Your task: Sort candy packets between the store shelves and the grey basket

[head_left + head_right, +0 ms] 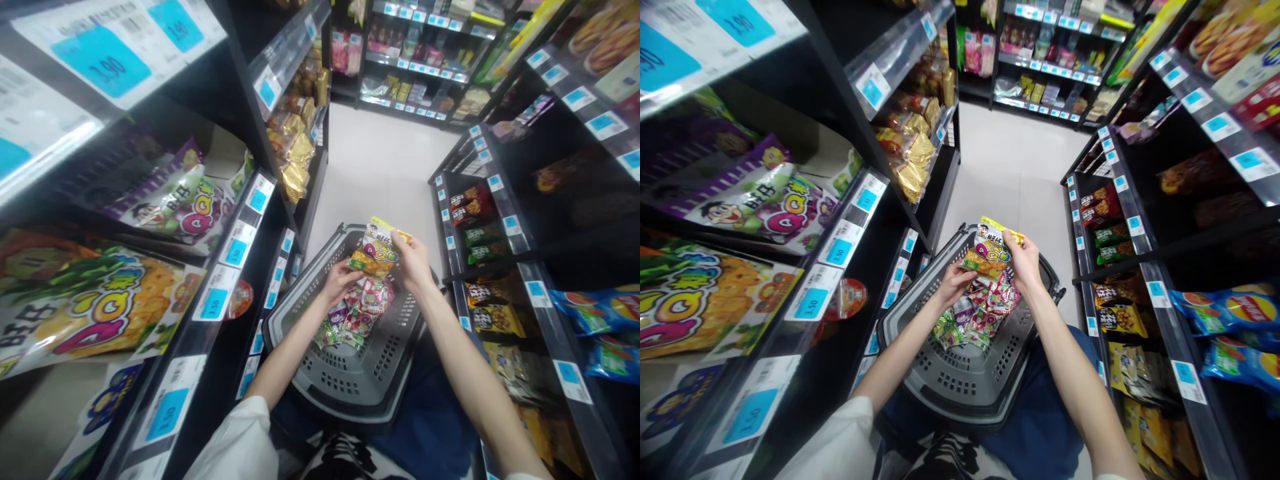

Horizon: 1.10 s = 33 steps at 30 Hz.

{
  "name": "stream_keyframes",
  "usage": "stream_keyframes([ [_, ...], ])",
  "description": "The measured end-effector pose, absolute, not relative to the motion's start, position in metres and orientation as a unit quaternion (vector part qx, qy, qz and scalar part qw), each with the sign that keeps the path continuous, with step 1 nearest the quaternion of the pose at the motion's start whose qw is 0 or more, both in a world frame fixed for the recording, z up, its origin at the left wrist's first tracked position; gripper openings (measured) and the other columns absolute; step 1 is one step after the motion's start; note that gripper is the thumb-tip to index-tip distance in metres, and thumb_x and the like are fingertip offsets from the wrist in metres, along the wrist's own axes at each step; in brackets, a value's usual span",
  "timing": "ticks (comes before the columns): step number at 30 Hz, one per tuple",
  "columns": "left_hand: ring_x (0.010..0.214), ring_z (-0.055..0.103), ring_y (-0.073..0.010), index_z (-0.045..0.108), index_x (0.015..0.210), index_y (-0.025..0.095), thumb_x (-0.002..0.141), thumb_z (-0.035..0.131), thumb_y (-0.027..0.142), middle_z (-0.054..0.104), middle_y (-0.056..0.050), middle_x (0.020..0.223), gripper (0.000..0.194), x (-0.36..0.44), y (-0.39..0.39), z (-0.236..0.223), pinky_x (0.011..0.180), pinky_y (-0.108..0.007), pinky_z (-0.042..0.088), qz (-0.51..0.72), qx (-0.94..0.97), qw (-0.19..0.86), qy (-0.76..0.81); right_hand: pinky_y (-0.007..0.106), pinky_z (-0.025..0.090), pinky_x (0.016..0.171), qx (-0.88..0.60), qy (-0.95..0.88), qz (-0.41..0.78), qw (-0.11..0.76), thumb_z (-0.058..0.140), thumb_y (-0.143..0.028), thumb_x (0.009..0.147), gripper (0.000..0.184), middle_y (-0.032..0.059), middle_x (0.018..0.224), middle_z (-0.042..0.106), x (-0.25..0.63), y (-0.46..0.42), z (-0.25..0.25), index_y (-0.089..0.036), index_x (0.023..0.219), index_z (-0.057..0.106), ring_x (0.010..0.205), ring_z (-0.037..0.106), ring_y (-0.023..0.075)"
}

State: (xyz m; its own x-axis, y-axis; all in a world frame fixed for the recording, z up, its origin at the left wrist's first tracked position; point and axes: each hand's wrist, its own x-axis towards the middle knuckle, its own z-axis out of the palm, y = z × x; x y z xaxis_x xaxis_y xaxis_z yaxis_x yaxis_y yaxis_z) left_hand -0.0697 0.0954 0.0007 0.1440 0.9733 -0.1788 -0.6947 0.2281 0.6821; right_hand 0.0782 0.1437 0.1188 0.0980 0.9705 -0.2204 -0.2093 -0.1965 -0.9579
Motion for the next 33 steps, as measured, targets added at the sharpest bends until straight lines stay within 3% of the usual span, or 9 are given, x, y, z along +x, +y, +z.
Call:
stream_keyframes([
  [19, 0.074, 0.069, -0.017, 0.073, 0.092, 0.017, 0.059, 0.088, 0.02, 0.074, -0.003, 0.084, 0.036, -0.07, 0.096, 0.0, 0.071, -0.03, 0.055, 0.572, 0.23, 0.721, 0.315, 0.033, 0.054, 0.069, -0.54, -0.395, 0.538, 0.513, 0.083, -0.062, 0.061, 0.053, 0.0043, 0.079, 0.073, 0.078, 0.145, 0.114, -0.018, 0.084, 0.067, 0.082, 0.069, 0.0234],
  [25, 0.07, 0.067, -0.0145, 0.073, 0.092, 0.017, 0.059, 0.088, 0.02, 0.073, -0.002, 0.082, 0.037, -0.07, 0.095, 0.002, 0.07, -0.028, 0.054, 0.568, 0.225, 0.725, 0.318, 0.031, 0.052, 0.068, -0.549, -0.413, 0.517, 0.511, 0.079, -0.064, 0.065, 0.05, 0.002, 0.079, 0.07, 0.08, 0.146, 0.11, -0.02, 0.082, 0.063, 0.076, 0.066, 0.0199],
  [29, 0.072, 0.067, -0.0141, 0.072, 0.089, 0.017, 0.061, 0.088, 0.022, 0.073, -0.001, 0.082, 0.033, -0.07, 0.095, 0.004, 0.072, -0.028, 0.054, 0.567, 0.229, 0.723, 0.321, 0.031, 0.052, 0.071, -0.532, -0.418, 0.517, 0.525, 0.076, -0.059, 0.07, 0.044, 0.0011, 0.084, 0.071, 0.08, 0.147, 0.11, -0.021, 0.087, 0.064, 0.079, 0.065, 0.0188],
  [33, 0.082, 0.068, -0.0137, 0.071, 0.092, 0.017, 0.061, 0.088, 0.021, 0.074, -0.001, 0.091, 0.036, -0.07, 0.095, 0.007, 0.08, -0.026, 0.053, 0.583, 0.223, 0.717, 0.311, 0.031, 0.052, 0.071, -0.523, -0.391, 0.538, 0.534, 0.081, -0.048, 0.066, 0.039, 0.0003, 0.085, 0.071, 0.079, 0.147, 0.111, -0.021, 0.09, 0.066, 0.078, 0.065, 0.0184],
])
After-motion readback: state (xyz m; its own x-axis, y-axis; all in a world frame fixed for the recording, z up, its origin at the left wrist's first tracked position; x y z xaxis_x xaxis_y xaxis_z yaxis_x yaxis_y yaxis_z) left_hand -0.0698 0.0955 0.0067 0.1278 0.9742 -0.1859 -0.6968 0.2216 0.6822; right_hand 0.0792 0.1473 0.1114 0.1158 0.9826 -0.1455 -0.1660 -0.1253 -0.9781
